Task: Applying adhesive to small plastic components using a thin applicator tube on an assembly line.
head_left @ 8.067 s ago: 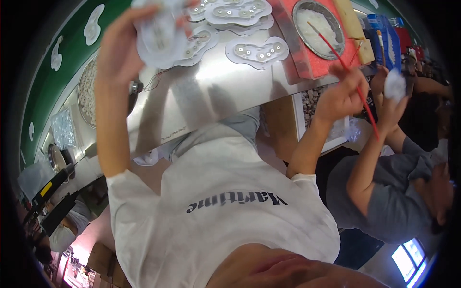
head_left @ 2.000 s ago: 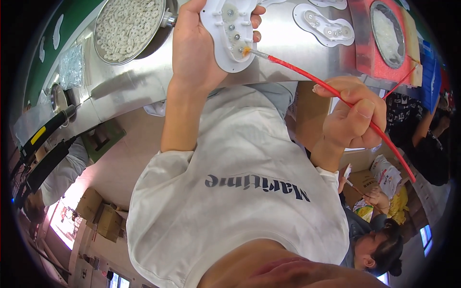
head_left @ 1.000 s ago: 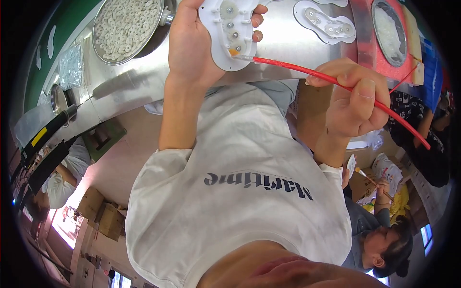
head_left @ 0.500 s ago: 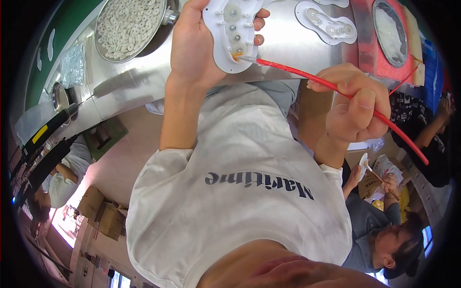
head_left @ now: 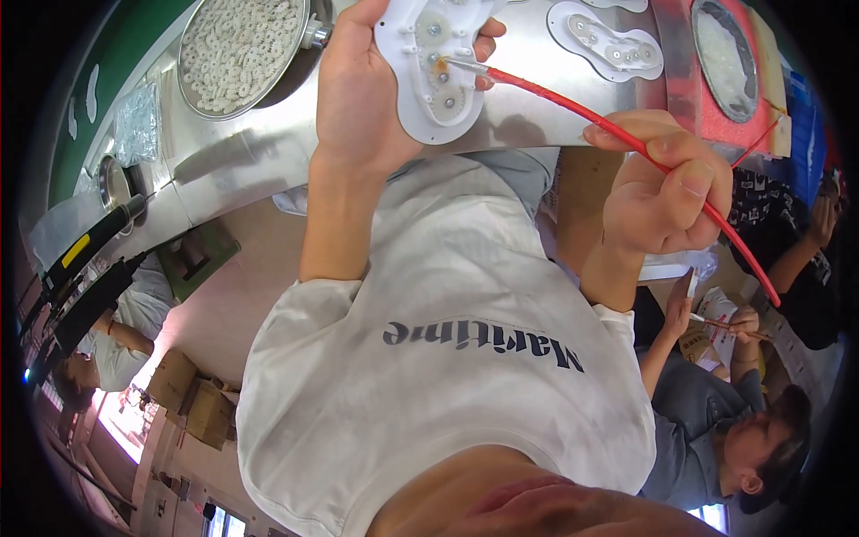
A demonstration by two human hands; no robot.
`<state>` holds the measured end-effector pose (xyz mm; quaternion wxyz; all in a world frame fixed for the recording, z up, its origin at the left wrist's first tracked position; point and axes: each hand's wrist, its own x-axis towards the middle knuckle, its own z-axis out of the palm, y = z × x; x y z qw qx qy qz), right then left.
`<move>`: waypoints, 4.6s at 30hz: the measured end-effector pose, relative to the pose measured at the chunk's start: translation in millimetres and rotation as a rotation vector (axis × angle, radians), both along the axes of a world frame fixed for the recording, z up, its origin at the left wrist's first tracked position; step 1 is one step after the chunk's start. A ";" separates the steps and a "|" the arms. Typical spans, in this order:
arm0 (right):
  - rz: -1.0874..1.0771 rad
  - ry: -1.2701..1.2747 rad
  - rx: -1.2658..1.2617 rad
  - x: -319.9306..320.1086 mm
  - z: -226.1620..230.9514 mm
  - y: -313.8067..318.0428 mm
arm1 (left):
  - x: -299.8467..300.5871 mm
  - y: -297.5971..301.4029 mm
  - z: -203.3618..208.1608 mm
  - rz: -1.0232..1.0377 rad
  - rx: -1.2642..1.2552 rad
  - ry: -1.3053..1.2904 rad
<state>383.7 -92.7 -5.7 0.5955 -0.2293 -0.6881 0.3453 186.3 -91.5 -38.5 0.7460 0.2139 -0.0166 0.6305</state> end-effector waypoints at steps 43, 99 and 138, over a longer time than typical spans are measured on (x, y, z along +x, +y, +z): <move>-0.048 0.029 -0.024 -5.8 -5.3 -4.0 | 2.7 -17.5 31.5 0.055 -0.552 0.098; -0.333 -0.046 0.113 -6.5 -5.0 21.0 | 3.9 -30.8 18.6 0.119 -0.493 0.303; -0.243 -0.061 0.150 -9.6 -1.8 21.9 | 7.8 -32.2 18.8 0.136 -0.529 0.323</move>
